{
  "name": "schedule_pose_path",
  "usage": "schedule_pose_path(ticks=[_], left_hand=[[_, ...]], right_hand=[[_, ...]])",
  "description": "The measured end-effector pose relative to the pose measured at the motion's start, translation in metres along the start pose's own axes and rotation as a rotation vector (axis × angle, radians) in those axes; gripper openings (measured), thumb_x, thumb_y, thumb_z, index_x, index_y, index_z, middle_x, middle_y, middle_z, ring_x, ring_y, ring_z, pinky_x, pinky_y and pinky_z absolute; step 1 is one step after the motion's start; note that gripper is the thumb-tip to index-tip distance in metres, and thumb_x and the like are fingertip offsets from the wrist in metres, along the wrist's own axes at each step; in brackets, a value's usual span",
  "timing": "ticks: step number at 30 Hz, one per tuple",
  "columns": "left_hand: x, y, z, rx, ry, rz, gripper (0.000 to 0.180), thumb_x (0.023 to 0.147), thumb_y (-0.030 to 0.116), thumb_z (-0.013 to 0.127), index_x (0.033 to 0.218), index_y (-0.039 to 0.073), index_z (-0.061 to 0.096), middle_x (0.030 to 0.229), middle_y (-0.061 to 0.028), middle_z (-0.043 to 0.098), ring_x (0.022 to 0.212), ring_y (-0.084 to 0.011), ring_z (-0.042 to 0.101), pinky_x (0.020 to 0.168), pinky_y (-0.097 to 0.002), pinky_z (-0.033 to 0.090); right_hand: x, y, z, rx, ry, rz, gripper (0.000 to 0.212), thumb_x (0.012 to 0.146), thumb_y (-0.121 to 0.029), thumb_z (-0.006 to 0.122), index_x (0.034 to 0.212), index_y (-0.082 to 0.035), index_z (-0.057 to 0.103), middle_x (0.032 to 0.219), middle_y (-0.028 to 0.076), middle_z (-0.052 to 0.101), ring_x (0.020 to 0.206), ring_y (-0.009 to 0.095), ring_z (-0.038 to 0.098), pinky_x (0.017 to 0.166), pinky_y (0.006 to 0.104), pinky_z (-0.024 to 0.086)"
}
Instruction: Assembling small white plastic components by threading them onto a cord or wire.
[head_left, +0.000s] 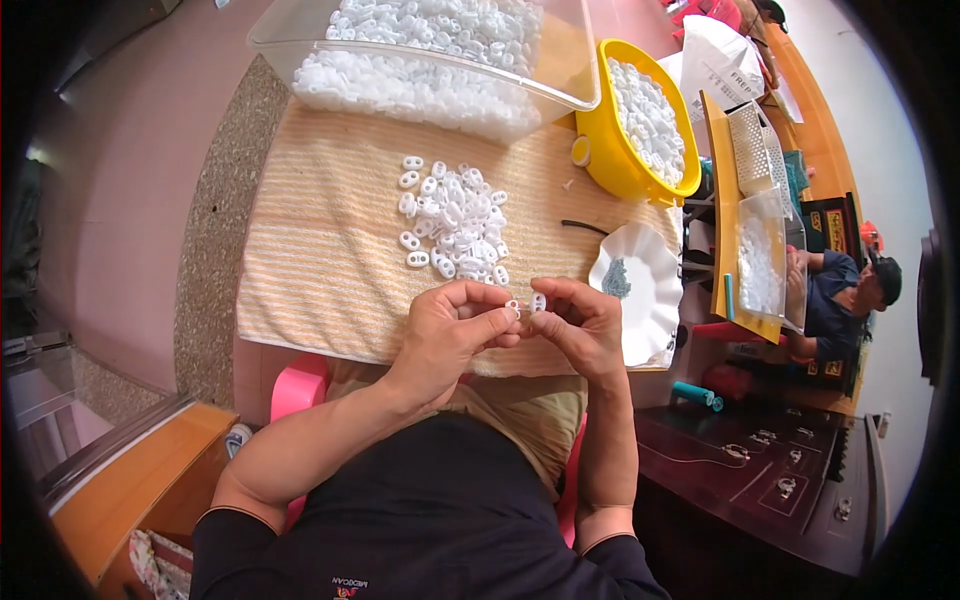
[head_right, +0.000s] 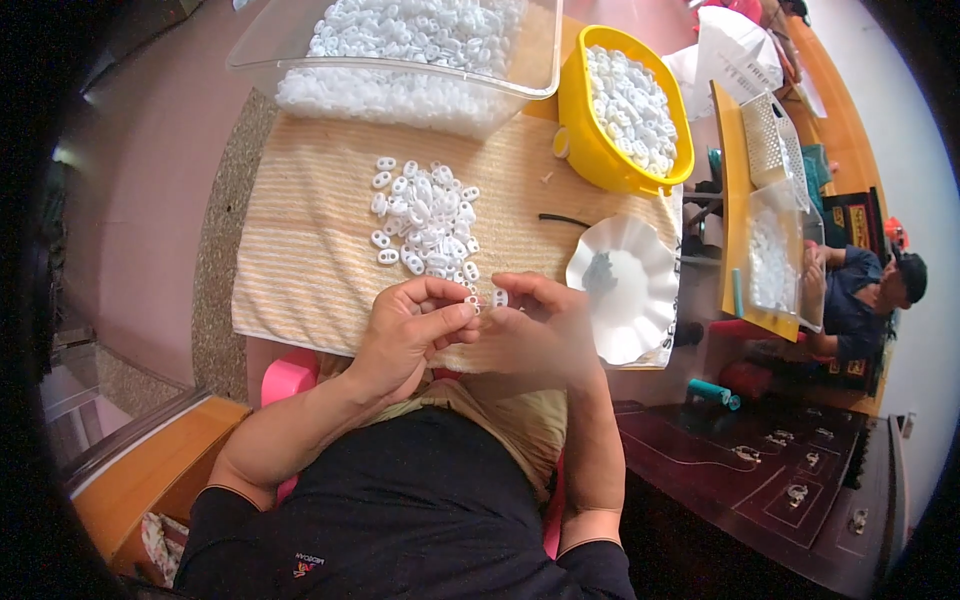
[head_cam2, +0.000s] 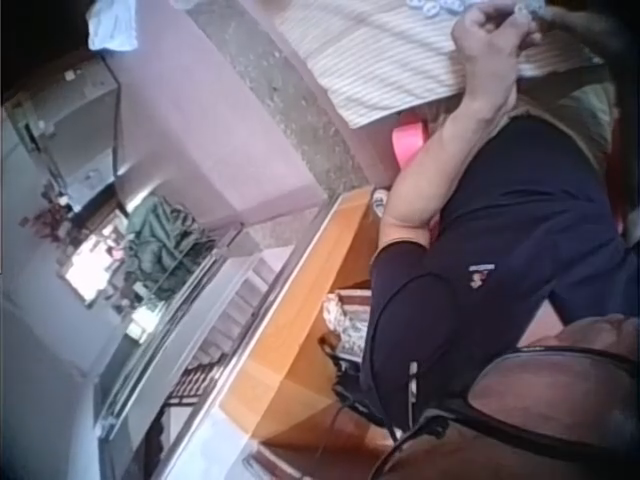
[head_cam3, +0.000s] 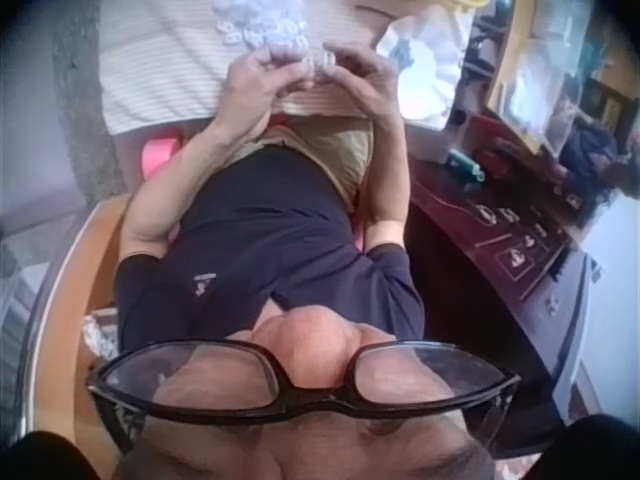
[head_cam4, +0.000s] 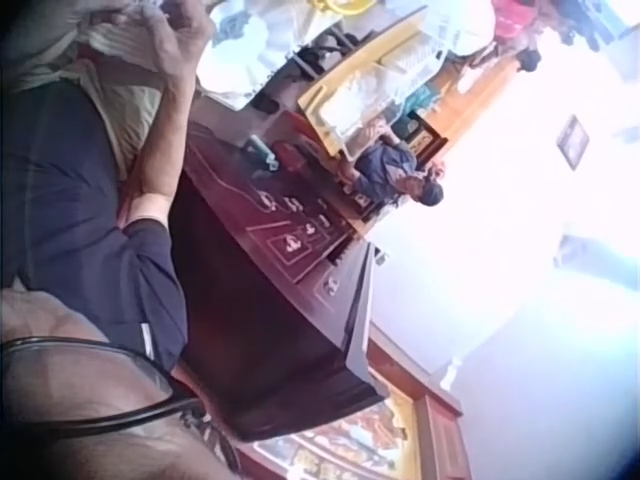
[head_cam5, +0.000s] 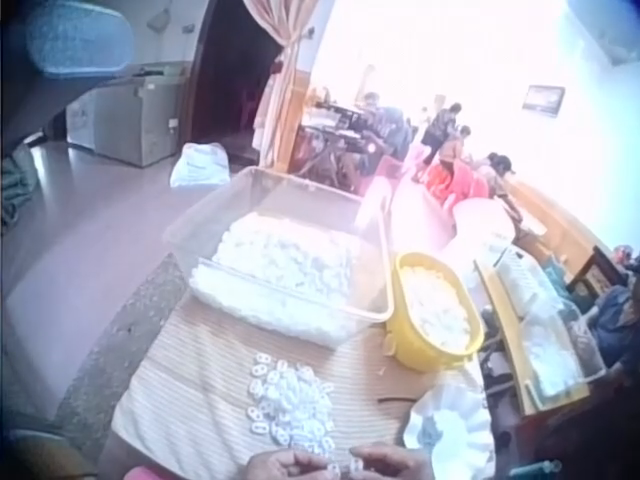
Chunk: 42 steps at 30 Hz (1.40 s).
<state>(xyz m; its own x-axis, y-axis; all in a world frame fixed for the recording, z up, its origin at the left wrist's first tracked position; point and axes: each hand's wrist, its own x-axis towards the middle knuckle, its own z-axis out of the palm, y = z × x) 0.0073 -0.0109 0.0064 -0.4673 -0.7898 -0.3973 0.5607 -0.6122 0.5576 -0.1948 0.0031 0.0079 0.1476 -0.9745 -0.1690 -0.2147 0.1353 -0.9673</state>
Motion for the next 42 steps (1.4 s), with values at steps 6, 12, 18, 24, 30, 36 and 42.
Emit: schedule_pose_path(ticks=[6, 12, 18, 24, 30, 36, 42], left_hand=[[-0.001, 0.002, 0.002, -0.001, 0.006, -0.004, 0.017, 0.085, 0.004, 0.065, 0.100, -0.004, 0.059, 0.087, -0.0097, 0.067, 0.076, -0.0120, 0.064, 0.070, -0.0238, 0.053], [-0.001, 0.002, 0.002, 0.009, 0.017, 0.011, 0.015, 0.085, 0.005, 0.065, 0.098, 0.000, 0.059, 0.086, -0.0088, 0.067, 0.073, -0.0117, 0.064, 0.069, -0.0237, 0.053], [0.000, 0.002, 0.002, -0.008, 0.015, 0.012, 0.014, 0.085, 0.003, 0.065, 0.097, -0.003, 0.060, 0.086, -0.0090, 0.067, 0.074, -0.0111, 0.063, 0.071, -0.0237, 0.053], [0.000, 0.000, 0.001, 0.005, 0.020, 0.017, 0.014, 0.086, 0.004, 0.064, 0.098, 0.000, 0.060, 0.085, -0.0087, 0.067, 0.072, -0.0122, 0.064, 0.068, -0.0235, 0.053], [0.001, -0.001, 0.000, 0.002, 0.024, 0.016, 0.013, 0.086, 0.004, 0.064, 0.098, 0.000, 0.060, 0.085, -0.0082, 0.067, 0.072, -0.0122, 0.064, 0.068, -0.0234, 0.052], [0.000, -0.001, 0.001, 0.000, 0.028, 0.009, 0.012, 0.086, 0.003, 0.064, 0.098, 0.000, 0.059, 0.084, -0.0080, 0.067, 0.072, -0.0120, 0.064, 0.068, -0.0233, 0.052], [-0.001, 0.000, 0.002, 0.004, 0.036, -0.003, 0.013, 0.086, 0.003, 0.064, 0.098, 0.000, 0.059, 0.084, -0.0079, 0.066, 0.073, -0.0118, 0.064, 0.068, -0.0234, 0.053]], right_hand=[[-0.001, 0.000, 0.004, 0.094, 0.004, 0.010, 0.031, 0.085, 0.003, 0.064, 0.114, 0.008, 0.054, 0.093, 0.014, 0.066, 0.081, 0.019, 0.066, 0.074, 0.0314, 0.057], [0.000, 0.001, 0.005, 0.113, -0.008, 0.031, 0.030, 0.084, 0.003, 0.064, 0.112, 0.008, 0.054, 0.092, 0.014, 0.066, 0.082, 0.019, 0.066, 0.074, 0.0317, 0.057], [-0.001, 0.005, 0.006, 0.147, 0.000, 0.014, 0.029, 0.084, 0.004, 0.064, 0.111, 0.008, 0.054, 0.092, 0.015, 0.066, 0.082, 0.020, 0.067, 0.074, 0.0319, 0.057], [-0.001, 0.007, 0.008, 0.166, 0.024, 0.008, 0.029, 0.084, 0.004, 0.064, 0.111, 0.008, 0.055, 0.092, 0.014, 0.066, 0.081, 0.020, 0.067, 0.073, 0.0323, 0.057], [-0.001, 0.005, 0.010, 0.205, 0.030, 0.000, 0.028, 0.084, 0.004, 0.064, 0.110, 0.008, 0.055, 0.092, 0.014, 0.066, 0.082, 0.020, 0.066, 0.073, 0.0325, 0.057], [-0.002, 0.004, 0.013, 0.228, 0.037, 0.010, 0.028, 0.083, 0.006, 0.064, 0.109, 0.008, 0.056, 0.092, 0.013, 0.066, 0.082, 0.019, 0.066, 0.074, 0.0302, 0.056], [-0.002, -0.003, 0.017, 0.199, 0.067, 0.049, 0.027, 0.082, 0.005, 0.066, 0.108, 0.007, 0.057, 0.092, 0.012, 0.067, 0.082, 0.017, 0.066, 0.074, 0.0273, 0.055]])
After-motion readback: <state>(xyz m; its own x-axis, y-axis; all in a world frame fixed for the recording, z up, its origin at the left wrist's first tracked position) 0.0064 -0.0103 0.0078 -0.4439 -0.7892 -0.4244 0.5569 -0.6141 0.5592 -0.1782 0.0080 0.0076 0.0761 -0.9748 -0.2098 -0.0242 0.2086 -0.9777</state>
